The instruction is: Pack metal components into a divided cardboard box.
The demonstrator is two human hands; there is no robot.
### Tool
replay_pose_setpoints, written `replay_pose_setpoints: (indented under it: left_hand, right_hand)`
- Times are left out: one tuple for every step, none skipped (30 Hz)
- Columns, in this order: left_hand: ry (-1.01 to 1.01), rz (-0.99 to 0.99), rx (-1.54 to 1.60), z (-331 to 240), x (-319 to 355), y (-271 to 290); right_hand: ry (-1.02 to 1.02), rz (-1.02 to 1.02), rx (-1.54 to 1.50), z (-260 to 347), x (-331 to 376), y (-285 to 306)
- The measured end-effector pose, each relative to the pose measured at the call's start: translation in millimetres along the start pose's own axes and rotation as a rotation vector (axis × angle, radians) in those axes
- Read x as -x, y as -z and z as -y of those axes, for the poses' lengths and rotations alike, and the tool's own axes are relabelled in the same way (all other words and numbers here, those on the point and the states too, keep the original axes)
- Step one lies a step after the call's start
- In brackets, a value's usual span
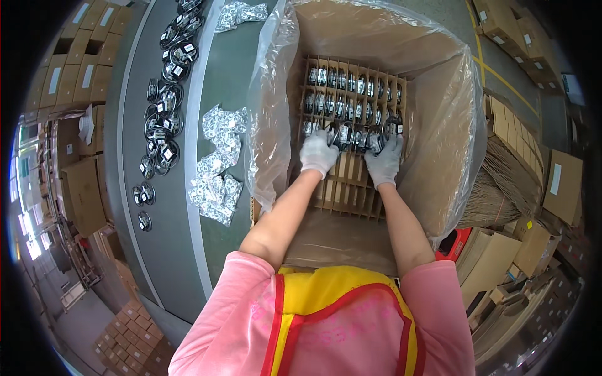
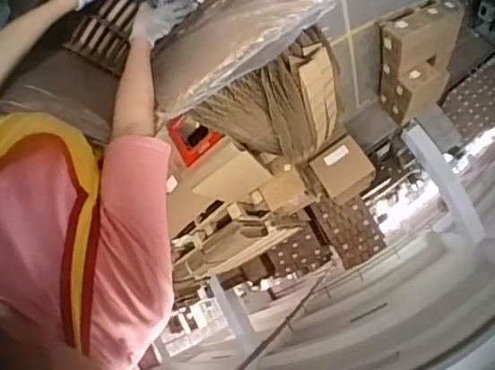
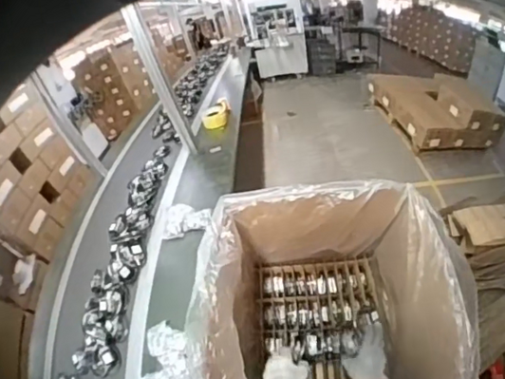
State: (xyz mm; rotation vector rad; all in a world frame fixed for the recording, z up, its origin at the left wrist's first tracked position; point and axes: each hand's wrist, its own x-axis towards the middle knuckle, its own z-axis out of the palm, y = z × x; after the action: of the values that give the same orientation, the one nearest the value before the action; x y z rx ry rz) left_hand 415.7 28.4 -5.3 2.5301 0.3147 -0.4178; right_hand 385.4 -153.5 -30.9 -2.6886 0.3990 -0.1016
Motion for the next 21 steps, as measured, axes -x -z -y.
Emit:
replay_pose_setpoints:
  left_hand:
    - [-0.013,0.053,0.031,-1.1,3.7,1.2]
    - [-0.019,0.056,0.050,1.1,3.4,-3.0]
    - [-0.020,0.056,0.054,3.9,1.7,-6.6]
    - [-0.020,0.041,0.101,7.0,-1.1,-9.9]
    - [-0.018,0.025,0.149,9.5,-2.9,-12.5]
    - [-0.055,-0.066,0.180,12.4,-3.3,-15.3]
    - [-0.055,-0.065,0.186,15.6,-5.1,-17.6]
    - [-0.052,-0.044,0.261,13.1,-6.0,-15.5]
    - [-0.041,-0.029,0.335,13.8,-6.4,-13.4]
    - [-0.038,-0.063,0.359,14.3,-4.4,-11.9]
    - [-0.040,-0.058,0.365,11.9,-3.3,-11.5]
    - [-0.038,-0.056,0.385,9.4,-2.4,-11.0]
    - [-0.035,-0.054,0.405,7.0,-1.9,-10.3]
    - [-0.031,-0.055,0.408,10.3,-2.7,-13.3]
    - [-0.088,-0.128,0.377,13.6,-4.1,-16.1]
    - [-0.145,-0.200,0.343,17.2,-5.0,-18.7]
    - [-0.147,-0.197,0.346,16.4,-5.7,-17.6]
    - [-0.164,-0.203,0.363,15.8,-6.6,-16.3]
    - [-0.181,-0.209,0.380,15.4,-7.3,-14.8]
    - [-0.182,-0.207,0.380,16.7,-8.5,-15.4]
    - [-0.187,-0.261,0.421,20.8,-9.7,-16.7]
  right_hand:
    - [-0.064,0.054,-0.065,6.2,-4.0,7.3]
    - [-0.127,0.105,-0.131,14.1,-6.0,13.1]
    - [-0.093,0.083,-0.092,17.2,-2.5,10.3]
    - [-0.113,0.093,-0.131,20.0,0.8,11.8]
    - [-0.134,0.104,-0.170,21.9,5.1,13.2]
    - [-0.212,0.073,-0.205,28.8,8.0,24.6]
    - [-0.265,0.056,-0.251,13.7,7.9,16.0]
    - [-0.323,0.032,-0.293,-6.9,6.4,12.0]
    - [-0.470,0.109,-0.532,-9.8,0.5,28.1]
    - [-0.572,0.044,-0.592,-16.8,1.3,26.8]
    - [-0.676,-0.028,-0.650,-23.1,3.5,25.0]
    - [-0.530,-0.025,-0.556,-28.2,7.2,23.1]
    - [-0.411,0.058,-0.470,-34.1,11.1,22.2]
    - [-0.289,0.147,-0.385,-33.6,14.0,24.2]
    - [-0.215,0.197,-0.252,-21.8,12.4,39.0]
    - [-0.310,0.214,-0.319,-36.3,8.6,30.1]
    - [-0.411,0.225,-0.386,-42.8,0.4,31.0]
    - [-0.515,0.175,-0.360,-49.8,-3.5,33.9]
    - [-0.518,0.173,-0.358,-51.7,-1.8,30.8]
    - [-0.448,0.087,-0.293,-44.3,1.3,28.8]
    - [-0.375,0.007,-0.231,-33.7,4.4,27.8]
